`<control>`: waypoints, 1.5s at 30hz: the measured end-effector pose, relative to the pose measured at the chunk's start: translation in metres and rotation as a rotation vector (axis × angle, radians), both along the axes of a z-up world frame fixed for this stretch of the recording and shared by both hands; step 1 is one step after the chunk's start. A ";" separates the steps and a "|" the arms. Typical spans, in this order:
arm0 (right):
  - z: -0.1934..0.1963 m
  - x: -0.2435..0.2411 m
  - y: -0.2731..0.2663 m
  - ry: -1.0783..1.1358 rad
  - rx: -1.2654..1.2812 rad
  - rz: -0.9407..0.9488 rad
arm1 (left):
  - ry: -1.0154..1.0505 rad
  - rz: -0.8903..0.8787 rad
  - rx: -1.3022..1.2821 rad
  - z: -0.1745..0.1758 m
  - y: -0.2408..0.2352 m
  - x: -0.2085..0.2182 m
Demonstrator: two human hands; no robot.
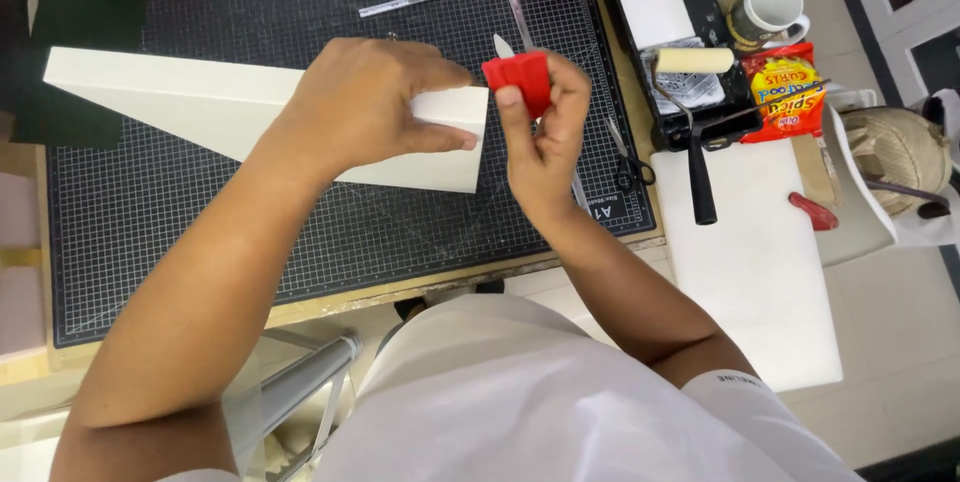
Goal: The person trims a white rectangular craft piece with scissors, then uses a roller, a green cloth, a red squeegee, and a white brush to smooth and finish the surface. The person works on a cutting mat in a craft workspace.
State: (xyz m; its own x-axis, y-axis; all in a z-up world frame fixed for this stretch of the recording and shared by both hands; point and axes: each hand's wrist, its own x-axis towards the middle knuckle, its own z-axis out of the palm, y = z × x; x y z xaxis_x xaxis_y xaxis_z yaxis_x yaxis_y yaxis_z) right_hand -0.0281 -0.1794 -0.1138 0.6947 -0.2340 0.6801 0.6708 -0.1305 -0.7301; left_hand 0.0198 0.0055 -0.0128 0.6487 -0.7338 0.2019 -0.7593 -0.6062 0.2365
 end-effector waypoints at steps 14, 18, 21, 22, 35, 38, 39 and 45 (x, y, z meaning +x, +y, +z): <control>-0.014 -0.020 -0.007 0.338 0.218 0.070 | -0.029 0.001 0.019 0.002 -0.001 0.001; -0.076 -0.031 0.012 0.656 0.392 0.117 | -0.056 -0.027 -0.004 -0.002 0.000 0.004; -0.051 -0.028 0.009 0.943 0.428 0.102 | -0.048 -0.021 0.008 0.002 0.001 0.006; -0.022 -0.032 0.009 0.800 0.423 0.168 | -0.056 -0.033 0.011 0.001 0.001 0.004; -0.020 -0.021 0.008 0.748 0.393 0.130 | -0.052 -0.006 0.037 0.001 -0.001 0.001; 0.008 -0.020 0.007 0.576 0.444 0.256 | -0.102 -0.041 0.025 0.000 0.001 0.007; -0.011 -0.025 0.008 0.585 0.447 0.249 | -0.092 -0.046 0.024 -0.003 0.000 0.004; -0.152 -0.011 0.012 1.186 0.296 0.031 | -0.105 -0.031 0.022 -0.006 0.004 0.007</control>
State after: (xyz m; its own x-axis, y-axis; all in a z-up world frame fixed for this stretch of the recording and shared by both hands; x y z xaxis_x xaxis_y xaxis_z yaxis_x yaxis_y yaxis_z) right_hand -0.0386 -0.1670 -0.2661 0.8559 -0.2446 -0.4557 -0.4314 0.1486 -0.8899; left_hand 0.0264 0.0095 -0.0187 0.6015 -0.7585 0.2507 -0.7979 -0.5860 0.1415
